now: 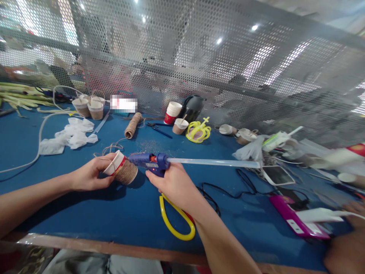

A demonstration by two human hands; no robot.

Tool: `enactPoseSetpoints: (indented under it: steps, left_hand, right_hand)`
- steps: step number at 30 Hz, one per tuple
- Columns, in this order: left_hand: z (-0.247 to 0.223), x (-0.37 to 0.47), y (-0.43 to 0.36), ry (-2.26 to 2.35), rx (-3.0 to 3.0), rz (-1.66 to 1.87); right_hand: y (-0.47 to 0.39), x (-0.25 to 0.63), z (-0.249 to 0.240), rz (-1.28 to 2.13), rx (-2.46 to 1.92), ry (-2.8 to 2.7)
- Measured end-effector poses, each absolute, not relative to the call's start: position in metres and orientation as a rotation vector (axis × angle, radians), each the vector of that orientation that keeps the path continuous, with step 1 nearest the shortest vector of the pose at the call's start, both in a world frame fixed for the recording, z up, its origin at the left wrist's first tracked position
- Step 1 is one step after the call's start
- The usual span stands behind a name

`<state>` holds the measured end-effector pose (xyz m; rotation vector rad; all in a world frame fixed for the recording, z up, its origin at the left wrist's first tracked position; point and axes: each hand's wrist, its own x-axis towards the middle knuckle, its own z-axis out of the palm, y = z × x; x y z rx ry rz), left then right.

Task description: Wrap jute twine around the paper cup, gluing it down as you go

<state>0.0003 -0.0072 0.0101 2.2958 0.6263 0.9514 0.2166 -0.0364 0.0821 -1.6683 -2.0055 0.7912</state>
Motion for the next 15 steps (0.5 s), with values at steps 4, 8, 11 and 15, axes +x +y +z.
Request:
enactPoseSetpoints:
  steps: [4, 8, 11, 15]
  left_hand:
    - [0.01, 0.0001, -0.0073, 0.623, 2.311, 0.925]
    - [0.011, 0.0008, -0.0078, 0.633, 2.308, 0.939]
    - [0.0112, 0.0009, -0.0079, 0.634, 2.303, 0.941]
    - [0.0109, 0.0, -0.0076, 0.616, 2.3, 0.923]
  right_hand:
    - [-0.0379, 0.2173, 0.0837, 0.778, -1.623, -2.049]
    - [-0.0358, 0.2169, 0.083, 0.801, -1.65, -2.022]
    - [-0.0353, 0.2172, 0.0826, 0.785, -1.66, -2.025]
    - [-0.0379, 0.2195, 0.0831, 0.703, -1.615, -2.121]
